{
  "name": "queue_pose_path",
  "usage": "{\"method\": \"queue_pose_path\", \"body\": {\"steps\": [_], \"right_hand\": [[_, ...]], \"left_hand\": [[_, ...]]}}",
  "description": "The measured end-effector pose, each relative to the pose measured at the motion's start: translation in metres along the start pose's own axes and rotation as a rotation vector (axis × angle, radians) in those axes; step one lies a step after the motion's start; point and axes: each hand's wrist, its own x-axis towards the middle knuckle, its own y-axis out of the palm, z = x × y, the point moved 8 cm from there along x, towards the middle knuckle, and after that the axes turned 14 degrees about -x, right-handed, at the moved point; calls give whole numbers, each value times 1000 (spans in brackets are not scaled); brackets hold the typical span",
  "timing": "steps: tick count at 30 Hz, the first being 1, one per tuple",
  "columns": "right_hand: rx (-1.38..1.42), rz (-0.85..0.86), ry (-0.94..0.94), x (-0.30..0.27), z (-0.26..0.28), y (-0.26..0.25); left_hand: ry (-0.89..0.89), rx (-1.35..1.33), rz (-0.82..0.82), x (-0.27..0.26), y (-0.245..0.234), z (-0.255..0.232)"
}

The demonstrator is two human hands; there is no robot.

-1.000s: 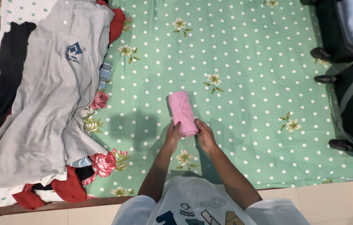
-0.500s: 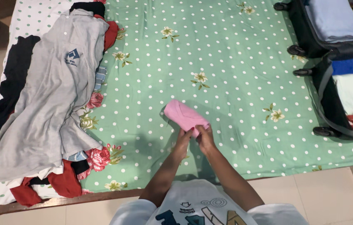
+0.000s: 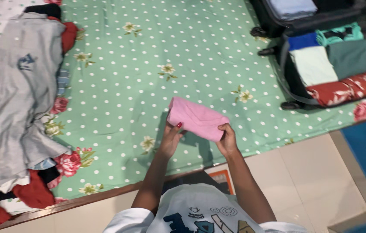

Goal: The person folds several garments on a bed and places them into an open suitcase. They fold a pink top, a grey shirt, and a blue striped shirt, arranging each neatly inside the suitcase.

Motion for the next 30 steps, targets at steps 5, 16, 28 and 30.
{"method": "queue_pose_path", "body": {"steps": [5, 16, 28, 30], "right_hand": [[-34, -8, -26, -37, 44, -80], [-191, -96, -129, -112, 144, -201], [-218, -310, -212, -133, 234, -246], [-185, -337, -196, -125, 247, -261]], "left_hand": [[34, 120, 129, -19, 65, 38], [-44, 373, 200, -35, 136, 153], [-94, 347, 183, 14, 218, 233], [-76, 317, 148, 28, 224, 246]]}}
